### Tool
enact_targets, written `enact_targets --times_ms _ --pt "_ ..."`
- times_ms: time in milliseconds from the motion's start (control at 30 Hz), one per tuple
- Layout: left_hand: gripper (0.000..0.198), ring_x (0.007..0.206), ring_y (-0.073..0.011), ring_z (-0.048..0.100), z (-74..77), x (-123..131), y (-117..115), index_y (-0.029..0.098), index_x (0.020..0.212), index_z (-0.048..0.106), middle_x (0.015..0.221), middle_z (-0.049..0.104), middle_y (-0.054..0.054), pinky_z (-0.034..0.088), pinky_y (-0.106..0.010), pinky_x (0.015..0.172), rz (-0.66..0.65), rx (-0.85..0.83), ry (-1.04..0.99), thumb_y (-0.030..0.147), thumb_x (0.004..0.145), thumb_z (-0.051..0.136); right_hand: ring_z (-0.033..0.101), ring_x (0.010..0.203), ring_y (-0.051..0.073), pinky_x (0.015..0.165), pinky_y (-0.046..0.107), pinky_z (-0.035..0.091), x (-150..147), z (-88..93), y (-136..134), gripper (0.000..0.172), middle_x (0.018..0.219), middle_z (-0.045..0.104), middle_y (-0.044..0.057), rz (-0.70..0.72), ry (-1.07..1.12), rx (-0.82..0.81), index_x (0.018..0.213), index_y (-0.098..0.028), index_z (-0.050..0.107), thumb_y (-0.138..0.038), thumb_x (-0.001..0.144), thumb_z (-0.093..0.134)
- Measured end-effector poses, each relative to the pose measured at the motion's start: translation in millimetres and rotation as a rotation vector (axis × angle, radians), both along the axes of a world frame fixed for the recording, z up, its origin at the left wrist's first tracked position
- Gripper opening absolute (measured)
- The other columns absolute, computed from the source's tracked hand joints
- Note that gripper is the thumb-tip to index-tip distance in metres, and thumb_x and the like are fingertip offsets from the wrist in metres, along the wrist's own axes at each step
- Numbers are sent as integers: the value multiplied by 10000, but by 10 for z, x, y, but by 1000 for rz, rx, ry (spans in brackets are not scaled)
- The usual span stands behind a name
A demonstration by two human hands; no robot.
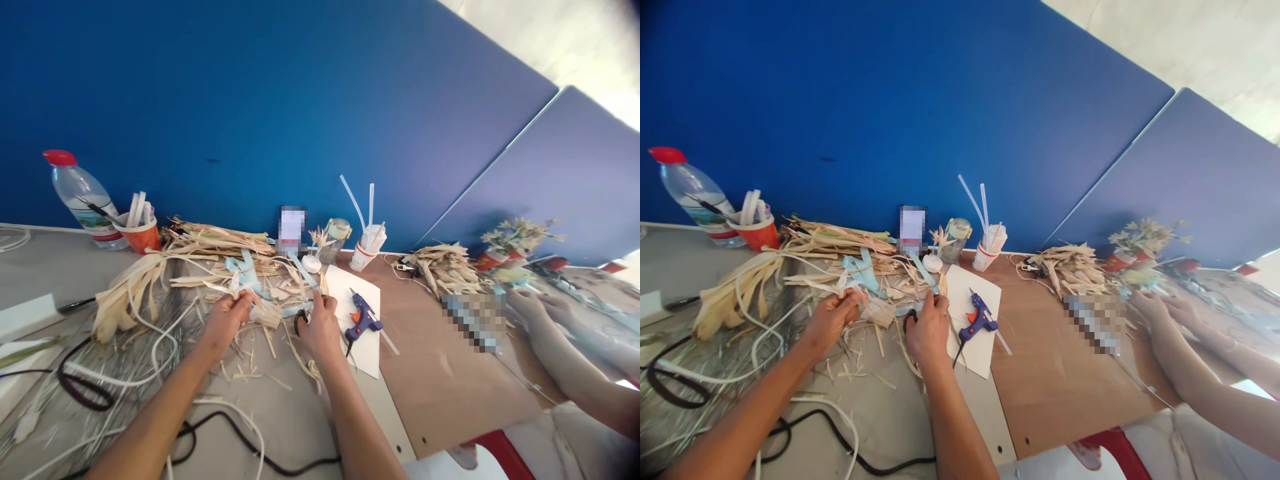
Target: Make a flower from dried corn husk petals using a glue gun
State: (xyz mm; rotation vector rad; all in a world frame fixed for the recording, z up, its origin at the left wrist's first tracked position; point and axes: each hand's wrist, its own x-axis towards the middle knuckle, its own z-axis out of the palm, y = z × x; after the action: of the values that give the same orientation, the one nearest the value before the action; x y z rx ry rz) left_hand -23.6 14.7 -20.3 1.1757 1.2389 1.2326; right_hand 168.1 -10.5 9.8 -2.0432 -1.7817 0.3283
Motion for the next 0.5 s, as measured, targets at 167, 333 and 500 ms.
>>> enact_targets --times_ms 167,333,500 --pt "368 407 -100 334 -9 2 -1 170 707 580 421 360 79 247 -226 428 -38 -4 29 534 737 537 607 895 272 780 343 410 -12 -20 41 630 1156 513 173 15 -24 44 1334 -155 385 -154 721 530" --pt "343 408 -89 314 3 33 -18 167 676 568 418 341 85 249 -222 429 -35 6 9 503 738 545 622 778 230 693 297 391 -28 -115 115 488 826 678 99 120 51 -84 1216 -149 513 -121 731 478" --pt "351 393 -86 310 12 62 -25 175 621 534 399 346 88 256 -220 426 -6 16 18 511 719 556 616 741 191 655 260 410 59 -91 132 421 836 692 67 242 242 -145 1105 -167 615 -122 698 520"
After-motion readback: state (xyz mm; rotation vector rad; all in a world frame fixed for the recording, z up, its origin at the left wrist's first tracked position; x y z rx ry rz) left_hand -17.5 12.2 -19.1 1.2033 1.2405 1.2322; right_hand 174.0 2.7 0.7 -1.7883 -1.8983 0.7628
